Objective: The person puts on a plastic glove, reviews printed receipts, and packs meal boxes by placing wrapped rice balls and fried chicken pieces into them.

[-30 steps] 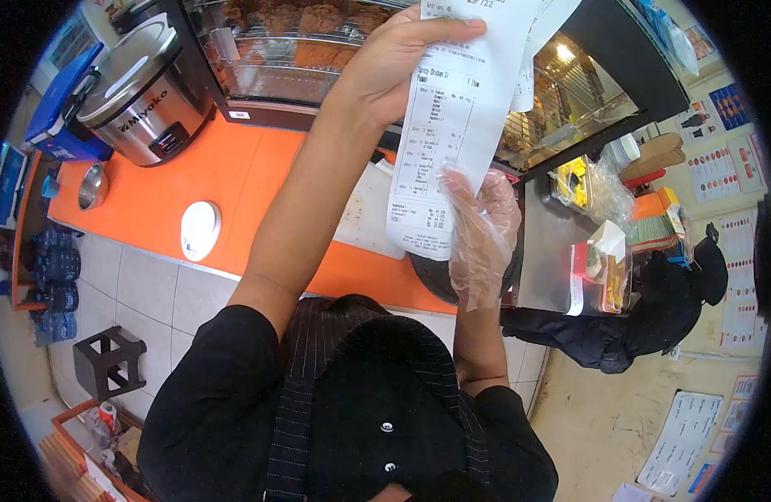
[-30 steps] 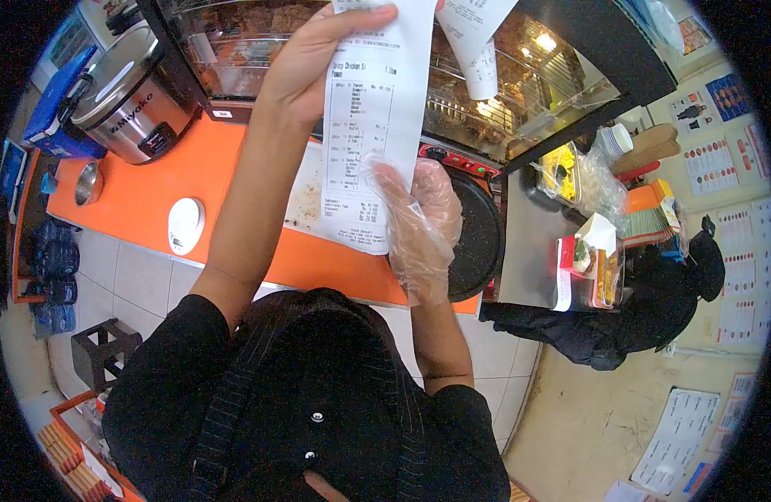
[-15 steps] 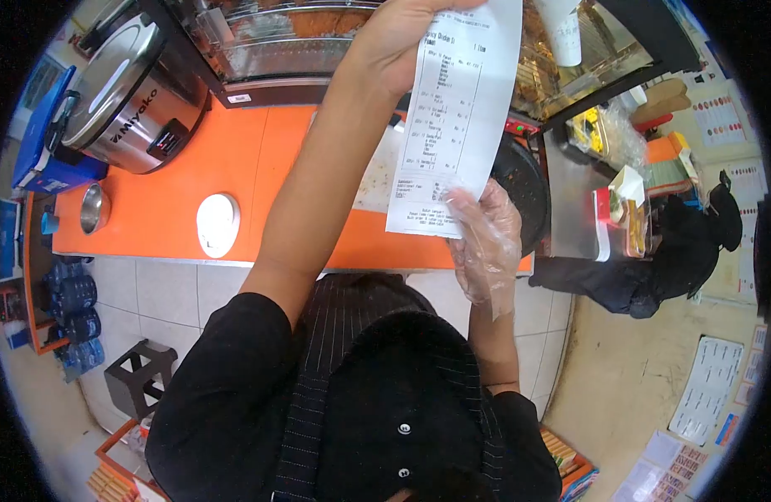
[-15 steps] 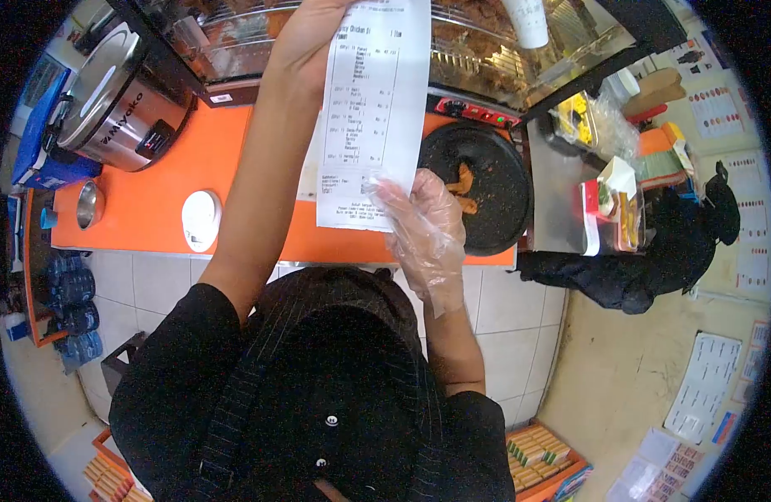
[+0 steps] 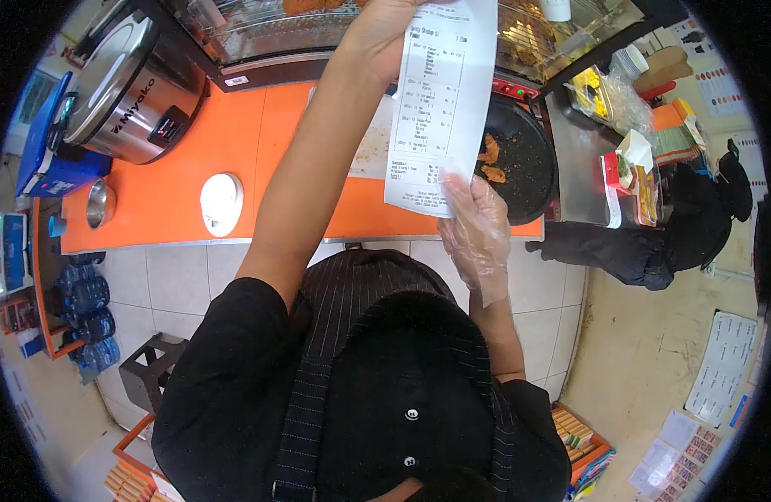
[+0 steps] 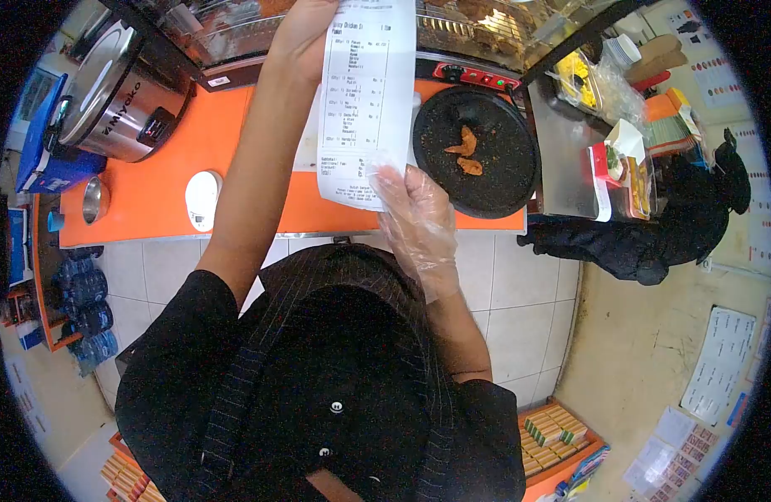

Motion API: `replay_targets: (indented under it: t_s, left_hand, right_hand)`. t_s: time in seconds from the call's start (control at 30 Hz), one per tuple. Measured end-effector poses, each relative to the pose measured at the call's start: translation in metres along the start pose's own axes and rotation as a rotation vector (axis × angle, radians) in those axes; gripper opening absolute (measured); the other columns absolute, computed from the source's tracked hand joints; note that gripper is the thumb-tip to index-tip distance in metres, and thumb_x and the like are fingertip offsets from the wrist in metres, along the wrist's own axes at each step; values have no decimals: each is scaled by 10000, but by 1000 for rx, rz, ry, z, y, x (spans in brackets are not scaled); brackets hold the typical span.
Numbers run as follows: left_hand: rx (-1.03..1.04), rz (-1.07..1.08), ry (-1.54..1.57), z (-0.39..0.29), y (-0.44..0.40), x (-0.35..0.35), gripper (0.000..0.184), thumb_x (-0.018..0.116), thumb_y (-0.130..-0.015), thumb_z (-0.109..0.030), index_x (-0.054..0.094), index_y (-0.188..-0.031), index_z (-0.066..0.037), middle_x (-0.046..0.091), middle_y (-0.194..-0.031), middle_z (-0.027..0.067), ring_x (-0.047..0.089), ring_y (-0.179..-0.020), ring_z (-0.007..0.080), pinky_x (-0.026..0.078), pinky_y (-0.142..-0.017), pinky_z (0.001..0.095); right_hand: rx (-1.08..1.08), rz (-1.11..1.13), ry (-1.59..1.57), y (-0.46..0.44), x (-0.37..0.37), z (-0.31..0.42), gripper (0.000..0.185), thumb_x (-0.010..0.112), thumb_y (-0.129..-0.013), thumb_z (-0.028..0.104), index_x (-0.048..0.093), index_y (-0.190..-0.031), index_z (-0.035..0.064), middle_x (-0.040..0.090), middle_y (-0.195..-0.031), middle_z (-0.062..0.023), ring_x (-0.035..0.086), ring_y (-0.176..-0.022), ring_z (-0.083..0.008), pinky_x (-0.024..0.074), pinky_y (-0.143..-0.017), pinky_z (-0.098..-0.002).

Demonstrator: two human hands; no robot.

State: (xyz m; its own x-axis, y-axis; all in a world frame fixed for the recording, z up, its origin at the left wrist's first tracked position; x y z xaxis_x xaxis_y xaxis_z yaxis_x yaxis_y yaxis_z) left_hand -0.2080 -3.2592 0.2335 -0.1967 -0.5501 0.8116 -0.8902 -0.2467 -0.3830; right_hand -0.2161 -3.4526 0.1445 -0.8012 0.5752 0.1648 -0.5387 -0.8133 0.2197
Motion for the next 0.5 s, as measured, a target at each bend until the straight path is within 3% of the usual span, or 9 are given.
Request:
replay_targets:
  t_s: [0.13,0.23,0.27,0.33,0.37,0.4,0.43,0.47,0.5]
  left_hand:
    - [119,-146,-84,17,0,-3,373,508,-867,-14,452,-1225,70,616,-1028,163,640,-874,220,551,-725,314]
    - [68,-120,-85,34,10,-51,390,469,-918,-178,447,-1229,56,593,-1109,180,624,-952,248,524,-816,353]
    - [-76,22,-28,42,10,-88,387,470,-932,-261,514,-1173,39,587,-1154,173,622,-977,252,510,-859,374]
    - [-97,161,228,88,24,-12,492,421,-936,-322,419,-1275,35,522,-1244,198,513,-1147,331,373,-1004,479]
    - [-62,69,254,110,39,-9,480,381,-947,-235,346,-1320,65,425,-1337,232,421,-1238,356,310,-1053,487]
    - [1,-267,44,130,56,-33,565,394,-941,-243,205,-1402,24,244,-1446,230,304,-1302,403,262,-1070,520]
    - [-123,-102,41,167,66,-18,613,422,-932,-246,140,-1435,-40,141,-1480,223,265,-1304,450,260,-1053,565]
    - [-180,-152,57,193,76,-22,625,454,-922,-249,149,-1444,-91,93,-1491,219,254,-1298,479,256,-1040,594]
    - [-217,-265,84,220,89,-28,608,451,-924,-197,151,-1445,-108,213,-1461,212,350,-1259,440,302,-1029,567]
  right_hand:
    - [37,-28,125,11,-28,-14,233,551,-925,231,588,-979,7,576,-710,14,397,-470,-8,311,-395,-145]
    - [68,38,32,24,-45,-20,369,553,-916,346,628,-1014,-1,565,-697,24,480,-581,-47,412,-508,-222]
    - [110,75,236,29,-60,-22,419,537,-914,395,625,-1013,-3,575,-689,20,508,-602,-61,438,-540,-238]
    - [49,118,161,41,-81,-40,440,522,-917,415,620,-1022,0,573,-672,15,502,-586,-64,433,-529,-236]
    - [107,154,47,45,-91,-58,394,541,-916,366,605,-1024,-8,585,-757,4,496,-622,-49,415,-543,-214]
    - [158,196,-78,49,-102,-74,351,559,-915,316,590,-1026,-16,596,-842,-7,491,-659,-33,397,-558,-192]
    - [189,206,-147,57,-115,-86,343,559,-915,308,589,-1019,-18,600,-857,-9,501,-681,-34,404,-575,-193]
    - [223,228,-220,63,-125,-93,336,559,-916,299,589,-1012,-21,603,-873,-11,510,-703,-36,411,-592,-194]
    - [244,259,-291,72,-136,-105,329,559,-916,291,588,-1006,-24,606,-888,-12,520,-725,-37,418,-609,-195]
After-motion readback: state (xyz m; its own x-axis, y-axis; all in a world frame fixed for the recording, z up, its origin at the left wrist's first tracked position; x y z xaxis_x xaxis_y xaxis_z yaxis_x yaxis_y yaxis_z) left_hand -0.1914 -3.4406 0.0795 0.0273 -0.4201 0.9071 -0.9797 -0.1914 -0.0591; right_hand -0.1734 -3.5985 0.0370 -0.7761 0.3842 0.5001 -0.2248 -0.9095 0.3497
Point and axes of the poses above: each hand's wrist, its own y-axis away from the middle knuckle, its own x-axis out of the palm, z = x × y, the point moved 6 cm from there along -y, towards the middle knuckle
